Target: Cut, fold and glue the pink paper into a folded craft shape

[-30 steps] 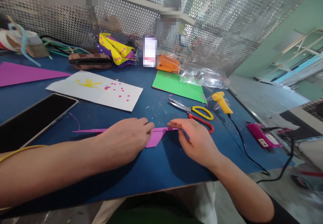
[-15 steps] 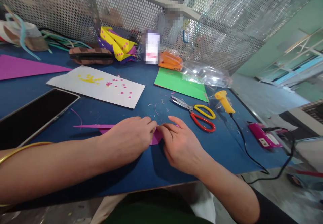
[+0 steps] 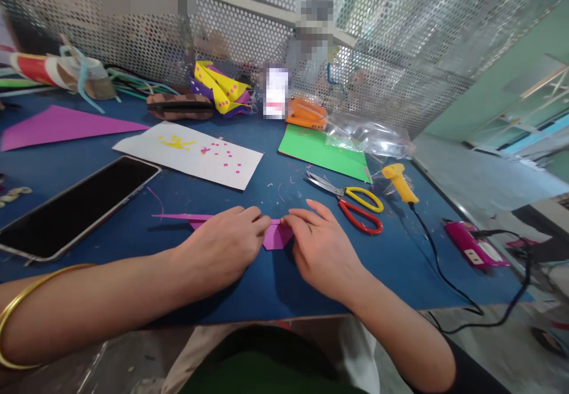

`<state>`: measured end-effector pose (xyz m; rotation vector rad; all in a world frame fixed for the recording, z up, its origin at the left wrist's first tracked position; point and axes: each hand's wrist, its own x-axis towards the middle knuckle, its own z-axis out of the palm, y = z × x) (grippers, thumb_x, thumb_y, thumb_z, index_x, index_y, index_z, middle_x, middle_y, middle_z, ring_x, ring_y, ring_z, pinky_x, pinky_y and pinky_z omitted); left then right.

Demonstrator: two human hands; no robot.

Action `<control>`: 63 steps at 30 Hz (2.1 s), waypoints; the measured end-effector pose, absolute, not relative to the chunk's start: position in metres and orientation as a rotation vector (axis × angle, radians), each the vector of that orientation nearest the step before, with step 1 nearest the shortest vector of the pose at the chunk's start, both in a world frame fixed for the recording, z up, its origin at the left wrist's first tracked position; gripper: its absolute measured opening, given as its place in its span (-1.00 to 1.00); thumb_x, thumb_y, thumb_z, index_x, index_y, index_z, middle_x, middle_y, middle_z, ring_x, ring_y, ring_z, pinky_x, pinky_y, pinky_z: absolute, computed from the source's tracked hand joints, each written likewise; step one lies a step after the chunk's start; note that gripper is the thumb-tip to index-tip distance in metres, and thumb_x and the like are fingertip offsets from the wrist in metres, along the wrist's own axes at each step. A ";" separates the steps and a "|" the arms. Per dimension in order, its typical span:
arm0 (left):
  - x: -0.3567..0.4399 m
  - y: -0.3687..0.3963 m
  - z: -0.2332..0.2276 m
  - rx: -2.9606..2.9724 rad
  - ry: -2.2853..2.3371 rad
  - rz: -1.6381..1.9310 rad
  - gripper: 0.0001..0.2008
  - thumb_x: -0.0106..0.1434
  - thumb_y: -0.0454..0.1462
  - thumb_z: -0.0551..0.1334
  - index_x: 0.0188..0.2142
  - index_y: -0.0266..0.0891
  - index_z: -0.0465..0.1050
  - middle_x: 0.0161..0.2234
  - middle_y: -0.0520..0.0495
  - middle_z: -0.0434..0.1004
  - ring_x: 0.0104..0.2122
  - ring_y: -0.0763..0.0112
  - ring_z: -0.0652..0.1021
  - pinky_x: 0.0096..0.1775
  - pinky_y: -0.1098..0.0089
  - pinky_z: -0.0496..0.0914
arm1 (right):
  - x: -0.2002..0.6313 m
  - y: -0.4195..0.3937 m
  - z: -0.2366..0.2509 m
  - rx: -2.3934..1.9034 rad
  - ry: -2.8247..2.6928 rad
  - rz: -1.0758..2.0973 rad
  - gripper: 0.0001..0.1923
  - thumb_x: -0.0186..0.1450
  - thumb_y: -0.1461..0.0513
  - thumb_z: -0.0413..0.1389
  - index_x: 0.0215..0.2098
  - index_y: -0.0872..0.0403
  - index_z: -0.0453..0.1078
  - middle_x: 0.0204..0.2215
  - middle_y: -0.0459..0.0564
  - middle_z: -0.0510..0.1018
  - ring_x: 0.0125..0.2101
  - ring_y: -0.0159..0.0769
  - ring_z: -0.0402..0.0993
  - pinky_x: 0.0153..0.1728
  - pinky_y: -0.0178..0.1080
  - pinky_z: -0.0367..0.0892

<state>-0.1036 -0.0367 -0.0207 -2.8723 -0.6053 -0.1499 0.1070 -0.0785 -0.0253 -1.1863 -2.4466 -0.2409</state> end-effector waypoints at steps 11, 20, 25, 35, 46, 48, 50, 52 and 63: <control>-0.104 -0.037 -0.016 -2.990 -0.674 -0.033 -0.89 0.22 -0.38 0.26 -0.27 -0.29 0.57 -0.28 -0.13 0.51 -0.29 0.17 0.42 -0.36 0.21 0.27 | 0.090 -0.074 -0.027 -0.995 -2.550 -0.412 -0.65 0.24 0.45 -0.05 -0.11 0.45 0.48 -0.26 0.32 0.62 -0.17 -0.02 0.56 0.13 0.05 0.32; -0.118 -0.001 0.010 -2.987 -1.332 -0.270 -0.74 0.30 -0.32 0.11 -0.20 -0.20 0.60 -0.19 -0.07 0.61 -0.15 0.24 0.54 -0.11 0.26 0.35 | 0.094 -0.077 -0.027 -1.030 -2.532 -0.304 -0.60 0.26 0.44 -0.08 -0.01 0.37 0.42 -0.24 0.24 0.64 -0.17 -0.09 0.56 0.23 0.12 0.24; -0.110 0.002 0.009 -3.048 -1.475 -0.081 -0.85 0.26 -0.22 0.20 -0.34 -0.17 0.55 -0.31 -0.01 0.60 -0.26 0.28 0.55 -0.24 0.32 0.31 | 0.096 -0.074 -0.023 -1.050 -2.540 -0.288 -0.68 0.28 0.44 -0.08 -0.12 0.31 0.47 -0.27 0.23 0.64 -0.14 -0.07 0.56 0.25 0.14 0.19; -0.092 -0.001 0.012 -3.003 -1.536 0.040 -0.89 0.18 -0.31 0.19 -0.33 -0.18 0.51 -0.36 -0.01 0.59 -0.35 0.30 0.54 -0.34 0.38 0.29 | 0.095 -0.055 -0.008 -1.175 -2.621 -0.074 -0.73 0.22 0.47 -0.02 -0.23 0.26 0.49 -0.31 0.19 0.63 -0.20 -0.14 0.55 0.30 0.08 0.04; -0.094 -0.009 0.010 -2.962 -1.566 0.037 -0.85 0.26 -0.27 0.11 -0.34 -0.19 0.46 -0.37 -0.09 0.59 -0.31 0.20 0.55 -0.33 0.31 0.26 | 0.150 -0.014 0.000 -1.339 -2.339 0.661 -0.82 0.35 0.31 0.11 -0.21 0.01 0.56 -0.21 -0.10 0.69 -0.18 -0.29 0.60 -0.10 -0.20 0.42; -0.094 -0.007 0.015 -2.989 -1.609 0.038 -0.86 0.23 -0.27 0.11 -0.34 -0.18 0.45 -0.39 -0.06 0.58 -0.34 0.23 0.54 -0.36 0.34 0.24 | 0.154 -0.017 -0.002 -1.340 -2.318 0.763 -0.83 0.33 0.31 0.13 -0.23 -0.01 0.57 -0.24 -0.12 0.69 -0.20 -0.29 0.61 -0.14 -0.22 0.43; -0.092 -0.004 0.021 -3.035 -1.642 0.043 -0.87 0.20 -0.25 0.12 -0.35 -0.17 0.44 -0.40 -0.03 0.57 -0.37 0.29 0.53 -0.38 0.37 0.25 | 0.155 -0.020 -0.002 -1.335 -2.287 0.847 -0.83 0.31 0.31 0.15 -0.24 -0.02 0.58 -0.26 -0.13 0.69 -0.22 -0.29 0.61 -0.15 -0.21 0.43; -0.089 0.001 0.028 -3.083 -1.663 0.050 -0.86 0.18 -0.23 0.13 -0.36 -0.18 0.45 -0.42 0.00 0.56 -0.41 0.35 0.52 -0.39 0.41 0.25 | 0.155 -0.020 -0.002 -1.324 -2.244 0.921 -0.84 0.30 0.31 0.16 -0.24 -0.01 0.58 -0.27 -0.12 0.69 -0.23 -0.29 0.60 -0.16 -0.22 0.43; -0.076 0.024 0.039 -3.290 -1.664 0.072 -0.73 0.17 -0.11 0.18 -0.30 -0.17 0.58 -0.41 0.02 0.61 -0.40 0.40 0.52 -0.36 0.44 0.26 | 0.158 -0.018 -0.002 -1.397 -1.974 0.994 -0.87 0.21 0.35 0.19 -0.35 0.04 0.58 -0.42 -0.10 0.68 -0.39 -0.32 0.60 -0.28 -0.22 0.48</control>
